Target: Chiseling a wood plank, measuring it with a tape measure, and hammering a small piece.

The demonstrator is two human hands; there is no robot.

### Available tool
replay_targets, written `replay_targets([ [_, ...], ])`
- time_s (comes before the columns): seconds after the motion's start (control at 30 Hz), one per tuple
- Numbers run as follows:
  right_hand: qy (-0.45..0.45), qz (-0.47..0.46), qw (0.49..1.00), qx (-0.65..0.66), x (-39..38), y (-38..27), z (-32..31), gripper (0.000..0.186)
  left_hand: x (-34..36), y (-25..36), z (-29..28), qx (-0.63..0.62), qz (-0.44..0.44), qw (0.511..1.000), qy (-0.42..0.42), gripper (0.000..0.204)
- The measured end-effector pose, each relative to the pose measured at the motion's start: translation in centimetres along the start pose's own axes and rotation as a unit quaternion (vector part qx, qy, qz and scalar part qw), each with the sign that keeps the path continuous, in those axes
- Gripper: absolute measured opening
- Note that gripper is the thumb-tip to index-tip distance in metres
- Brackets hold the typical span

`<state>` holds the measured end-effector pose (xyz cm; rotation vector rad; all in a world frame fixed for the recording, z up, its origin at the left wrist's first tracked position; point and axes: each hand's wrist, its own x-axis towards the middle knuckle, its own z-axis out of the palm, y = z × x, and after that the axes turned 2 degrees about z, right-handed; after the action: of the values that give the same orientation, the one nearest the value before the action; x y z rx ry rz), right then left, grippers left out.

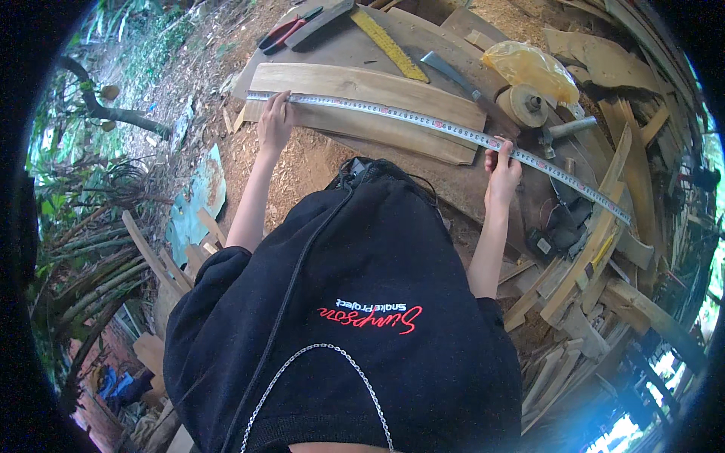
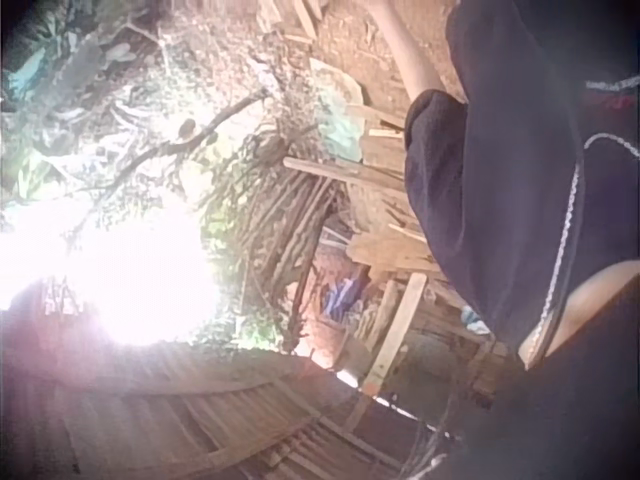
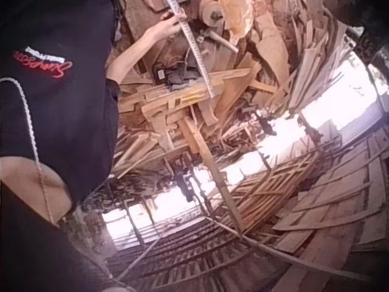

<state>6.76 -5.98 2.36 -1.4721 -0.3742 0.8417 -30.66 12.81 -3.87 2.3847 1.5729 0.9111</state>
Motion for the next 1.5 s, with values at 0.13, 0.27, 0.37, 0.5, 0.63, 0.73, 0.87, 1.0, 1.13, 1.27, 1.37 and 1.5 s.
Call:
replay_targets([
  [0.13, 0.003, 0.01, 1.0, -0.013, 0.5, -0.1, 0.0, 0.035, -0.1, -0.1, 0.4, 0.008, 0.005, 1.0, -0.006, 0.028],
  [0.27, -0.005, 0.018, 1.0, -0.022, 1.1, 0.2, -0.5, 0.034, 0.0, 0.0, 0.6, 0.034, 0.006, 0.999, -0.022, 0.028],
  [0.37, -0.005, 0.016, 1.0, -0.024, 1.5, 0.7, -0.4, 0.035, -0.1, 0.1, 0.8, 0.038, 0.01, 0.999, -0.017, 0.03],
  [0.5, 0.0, 0.018, 1.0, -0.014, 2.2, 1.6, -0.5, 0.037, -0.2, 0.1, 0.9, -0.003, -0.018, 1.0, -0.021, 0.029],
  [0.63, -0.006, 0.018, 1.0, -0.012, 3.0, 2.4, -0.8, 0.038, -0.5, -0.2, 1.1, 0.008, -0.001, 1.0, -0.02, 0.028],
  [0.73, -0.007, 0.016, 1.0, -0.013, 3.6, 3.0, -1.2, 0.038, -0.6, 0.1, 0.9, 0.007, -0.007, 0.999, -0.043, 0.031],
  [0.87, -0.012, 0.029, 0.999, -0.017, 4.2, 3.6, -1.3, 0.037, -0.7, 0.0, 1.0, 0.01, -0.009, 0.999, -0.051, 0.034],
  [1.0, -0.006, 0.042, 0.999, -0.019, 4.7, 4.3, -1.8, 0.036, -0.6, 0.5, 0.8, 0.042, 0.004, 0.997, -0.07, 0.041],
  [1.13, -0.001, 0.06, 0.998, -0.023, 5.2, 5.0, -2.0, 0.033, -0.6, 0.7, 0.8, 0.129, 0.052, 0.987, -0.083, 0.043],
  [1.27, 0.021, 0.082, 0.996, -0.022, 5.2, 5.3, -1.7, 0.032, -0.4, 0.9, 0.9, 0.14, 0.036, 0.984, -0.106, 0.038],
  [1.37, 0.023, 0.095, 0.995, -0.025, 5.3, 5.6, -1.8, 0.032, -0.3, 1.1, 0.8, 0.131, 0.03, 0.985, -0.11, 0.036],
  [1.5, 0.037, 0.116, 0.993, -0.009, 5.4, 6.1, -1.8, 0.03, -0.3, 0.9, 0.9, 0.139, 0.036, 0.984, -0.104, 0.036],
])
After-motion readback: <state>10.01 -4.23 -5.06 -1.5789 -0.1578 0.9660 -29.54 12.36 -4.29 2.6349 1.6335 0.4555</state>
